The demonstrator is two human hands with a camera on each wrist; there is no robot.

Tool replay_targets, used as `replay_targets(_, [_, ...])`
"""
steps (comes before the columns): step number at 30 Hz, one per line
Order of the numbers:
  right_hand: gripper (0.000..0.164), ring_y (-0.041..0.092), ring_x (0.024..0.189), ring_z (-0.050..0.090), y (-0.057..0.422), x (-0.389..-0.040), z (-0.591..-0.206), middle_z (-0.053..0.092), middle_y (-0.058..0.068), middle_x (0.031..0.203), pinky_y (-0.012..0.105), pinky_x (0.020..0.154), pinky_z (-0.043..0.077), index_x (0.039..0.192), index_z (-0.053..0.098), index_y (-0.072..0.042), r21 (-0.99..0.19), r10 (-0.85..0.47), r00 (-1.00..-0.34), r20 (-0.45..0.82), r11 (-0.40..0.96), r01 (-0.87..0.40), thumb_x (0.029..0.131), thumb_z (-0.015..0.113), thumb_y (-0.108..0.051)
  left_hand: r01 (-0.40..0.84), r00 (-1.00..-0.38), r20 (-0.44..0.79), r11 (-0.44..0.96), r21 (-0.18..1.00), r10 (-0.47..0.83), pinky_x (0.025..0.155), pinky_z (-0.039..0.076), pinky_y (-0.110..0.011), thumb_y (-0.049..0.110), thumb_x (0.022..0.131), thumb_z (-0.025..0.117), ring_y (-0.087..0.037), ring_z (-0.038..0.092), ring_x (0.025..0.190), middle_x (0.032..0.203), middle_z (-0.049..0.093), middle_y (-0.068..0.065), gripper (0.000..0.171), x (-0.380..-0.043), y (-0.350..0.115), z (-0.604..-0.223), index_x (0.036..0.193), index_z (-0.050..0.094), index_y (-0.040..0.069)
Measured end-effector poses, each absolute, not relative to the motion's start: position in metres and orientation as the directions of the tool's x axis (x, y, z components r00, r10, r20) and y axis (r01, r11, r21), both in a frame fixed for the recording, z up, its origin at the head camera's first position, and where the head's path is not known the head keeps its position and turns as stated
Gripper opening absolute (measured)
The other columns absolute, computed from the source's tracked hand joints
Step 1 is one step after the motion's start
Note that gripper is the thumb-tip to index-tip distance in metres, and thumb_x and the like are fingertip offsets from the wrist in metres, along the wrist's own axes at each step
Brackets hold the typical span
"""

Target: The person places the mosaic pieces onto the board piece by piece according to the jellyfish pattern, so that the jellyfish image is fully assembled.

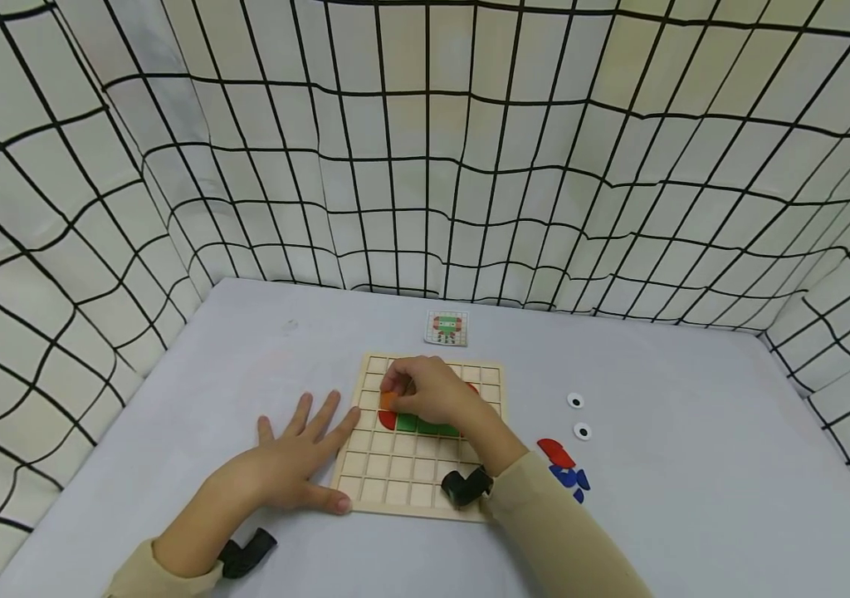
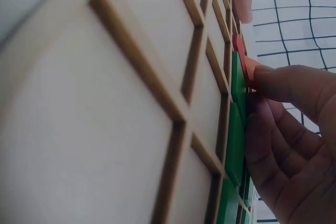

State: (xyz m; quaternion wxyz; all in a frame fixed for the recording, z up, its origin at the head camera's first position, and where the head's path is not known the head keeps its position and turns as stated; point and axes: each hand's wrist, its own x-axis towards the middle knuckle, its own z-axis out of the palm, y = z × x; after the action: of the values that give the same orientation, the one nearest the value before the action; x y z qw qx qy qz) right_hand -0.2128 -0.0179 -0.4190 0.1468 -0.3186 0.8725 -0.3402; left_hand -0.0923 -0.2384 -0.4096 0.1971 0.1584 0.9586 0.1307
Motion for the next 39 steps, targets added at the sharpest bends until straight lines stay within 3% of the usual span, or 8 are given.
replay_targets(7, [0.009,0.010,0.077,0.056,-0.020,-0.213,-0.421,0.064,-0.011,0.087,0.024,0.073,0.049,0.099,0.072,-0.020,-0.618,-0.653,-0.756,-0.044,0.613,-0.493,0.091,0.074,-0.021,0.249,-0.873,-0.339,0.918,0.310,0.351,0.092,0.000,-0.090,0.074,0.070,0.070,-0.054,-0.004,0.148,0.167,0.001,-0.020,0.117,-0.092,-0.238,-0.409,0.161,0.020,0.019])
replay_targets(17, [0.011,0.008,0.083,0.059,-0.016,-0.212,-0.421,0.067,-0.013,0.093,0.025,0.078,0.050,0.103,0.074,-0.021,-0.627,-0.645,-0.762,-0.057,0.617,-0.476,0.092,0.073,-0.024,0.241,-0.870,-0.358,0.925,0.294,0.340,0.092,0.000,-0.090,0.074,0.070,0.070,-0.054,-0.005,0.148,0.167,0.000,-0.019,0.118,-0.095,-0.237,-0.410,0.161,0.018,0.020])
replay_targets(29, [0.017,0.007,0.087,0.061,-0.001,-0.211,-0.419,0.067,-0.014,0.100,0.026,0.079,0.051,0.110,0.073,-0.022,-0.670,-0.634,-0.771,-0.060,0.598,-0.440,0.093,0.071,-0.023,0.240,-0.875,-0.345,0.923,0.300,0.339,0.091,-0.001,-0.090,0.074,0.069,0.071,-0.056,-0.004,0.148,0.167,0.001,-0.020,0.119,-0.096,-0.236,-0.410,0.161,0.020,0.019])
replay_targets(39, [0.020,0.014,0.084,0.063,0.032,-0.202,-0.406,0.065,-0.007,0.098,0.029,0.075,0.053,0.113,0.071,-0.013,-0.740,-0.624,-0.781,0.006,0.523,-0.424,0.094,0.069,-0.019,0.218,-0.876,-0.355,0.924,0.315,0.328,0.093,-0.005,-0.089,0.074,0.068,0.072,-0.053,-0.008,0.149,0.167,0.000,-0.018,0.119,-0.096,-0.236,-0.412,0.161,0.020,0.020])
